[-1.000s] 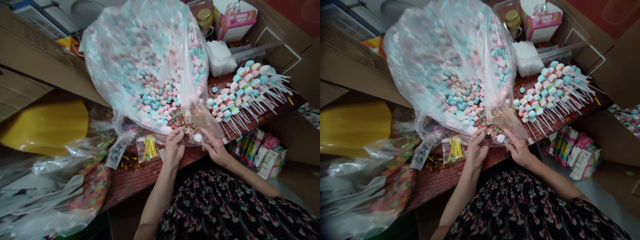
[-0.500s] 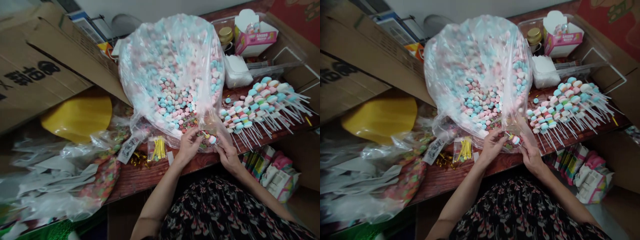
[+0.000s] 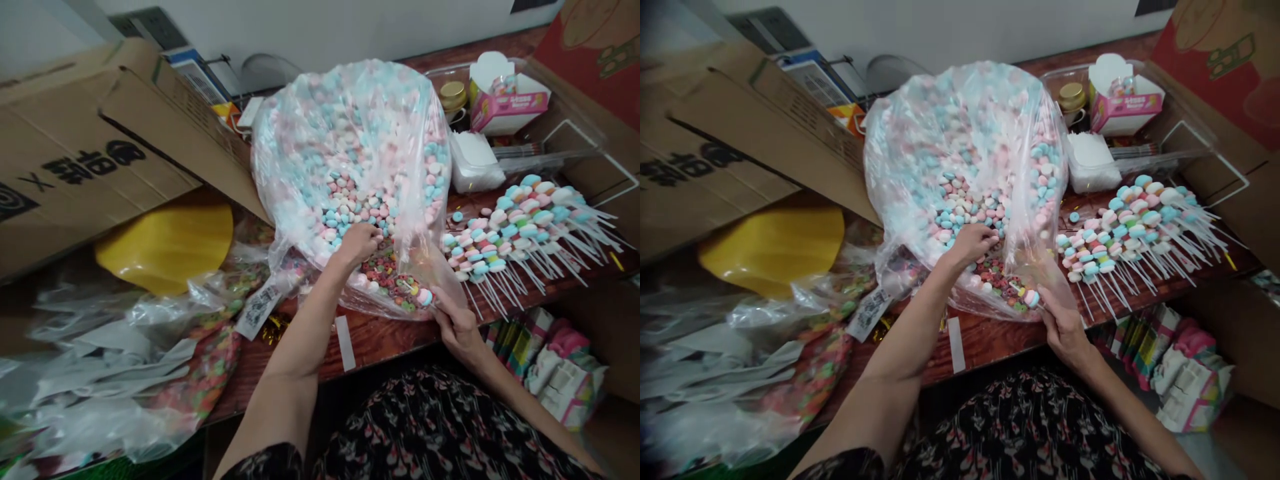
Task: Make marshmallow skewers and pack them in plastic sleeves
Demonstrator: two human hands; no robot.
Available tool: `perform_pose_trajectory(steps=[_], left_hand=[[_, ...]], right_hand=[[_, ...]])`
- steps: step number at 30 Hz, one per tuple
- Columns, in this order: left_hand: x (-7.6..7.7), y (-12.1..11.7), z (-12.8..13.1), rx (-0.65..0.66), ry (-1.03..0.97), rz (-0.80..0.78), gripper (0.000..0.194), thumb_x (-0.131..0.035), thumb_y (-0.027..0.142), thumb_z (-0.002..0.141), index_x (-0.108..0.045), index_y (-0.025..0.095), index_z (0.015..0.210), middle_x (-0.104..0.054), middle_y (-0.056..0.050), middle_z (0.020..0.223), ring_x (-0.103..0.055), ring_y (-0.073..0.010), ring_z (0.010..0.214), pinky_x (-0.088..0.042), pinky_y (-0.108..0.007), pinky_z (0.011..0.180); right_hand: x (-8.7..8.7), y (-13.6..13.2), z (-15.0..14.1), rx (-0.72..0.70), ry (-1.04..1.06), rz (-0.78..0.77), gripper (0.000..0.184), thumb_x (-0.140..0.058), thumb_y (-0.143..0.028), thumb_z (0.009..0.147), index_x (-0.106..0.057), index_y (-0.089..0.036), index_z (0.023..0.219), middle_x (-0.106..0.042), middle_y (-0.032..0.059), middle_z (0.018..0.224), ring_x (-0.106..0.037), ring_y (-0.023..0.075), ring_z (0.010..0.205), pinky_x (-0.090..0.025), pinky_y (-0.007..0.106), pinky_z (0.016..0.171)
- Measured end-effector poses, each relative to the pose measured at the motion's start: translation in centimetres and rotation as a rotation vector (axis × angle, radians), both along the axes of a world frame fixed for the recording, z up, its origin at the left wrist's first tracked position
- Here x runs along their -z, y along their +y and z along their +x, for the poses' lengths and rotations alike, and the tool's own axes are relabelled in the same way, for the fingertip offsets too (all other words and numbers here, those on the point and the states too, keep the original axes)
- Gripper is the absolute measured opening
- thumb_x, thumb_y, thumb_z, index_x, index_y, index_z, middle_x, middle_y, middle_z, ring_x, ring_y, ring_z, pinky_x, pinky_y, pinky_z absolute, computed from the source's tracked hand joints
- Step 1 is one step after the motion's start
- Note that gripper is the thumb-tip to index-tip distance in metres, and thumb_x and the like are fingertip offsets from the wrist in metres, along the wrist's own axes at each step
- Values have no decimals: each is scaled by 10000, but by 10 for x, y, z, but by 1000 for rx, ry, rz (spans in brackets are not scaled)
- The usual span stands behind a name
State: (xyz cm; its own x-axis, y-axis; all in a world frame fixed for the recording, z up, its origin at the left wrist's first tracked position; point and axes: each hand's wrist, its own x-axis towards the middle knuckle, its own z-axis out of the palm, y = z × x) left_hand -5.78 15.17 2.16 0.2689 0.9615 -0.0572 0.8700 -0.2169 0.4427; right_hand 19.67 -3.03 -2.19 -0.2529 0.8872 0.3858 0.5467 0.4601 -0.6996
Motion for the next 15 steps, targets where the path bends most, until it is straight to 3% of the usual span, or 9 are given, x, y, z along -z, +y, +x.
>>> perform_pose_trajectory(steps=[6, 12, 15], left_hand=[[-1, 17, -3, 18, -10, -47, 197, -568, 256, 792, -746, 172, 777, -660, -1, 625, -604, -180, 682, -413, -271, 670], [11, 9, 6, 8, 70, 86, 221, -486, 217, 875, -697, 151, 870, -676, -120, 914, -587, -258, 903, -424, -371, 841], [19, 1, 7, 106, 116, 244, 211, -455, 196, 898, -660, 150, 869, -650, -131, 955, -551, -265, 968, -405, -400, 924]], right_hand=[[0, 1, 2, -33, 20, -50, 588, -501, -119, 926, -378, -239, 1489, -672, 81, 1274, -724, 174, 1005, -605, 251, 845], [5, 2, -4, -44, 58, -8, 643, -503, -82, 913, -337, -260, 1508, -614, 89, 1354, -679, 188, 1120, -568, 320, 970], [4, 0, -3, -56, 44, -45, 630, -493, -89, 918, -342, -248, 1508, -607, 96, 1361, -672, 193, 1133, -569, 326, 973]])
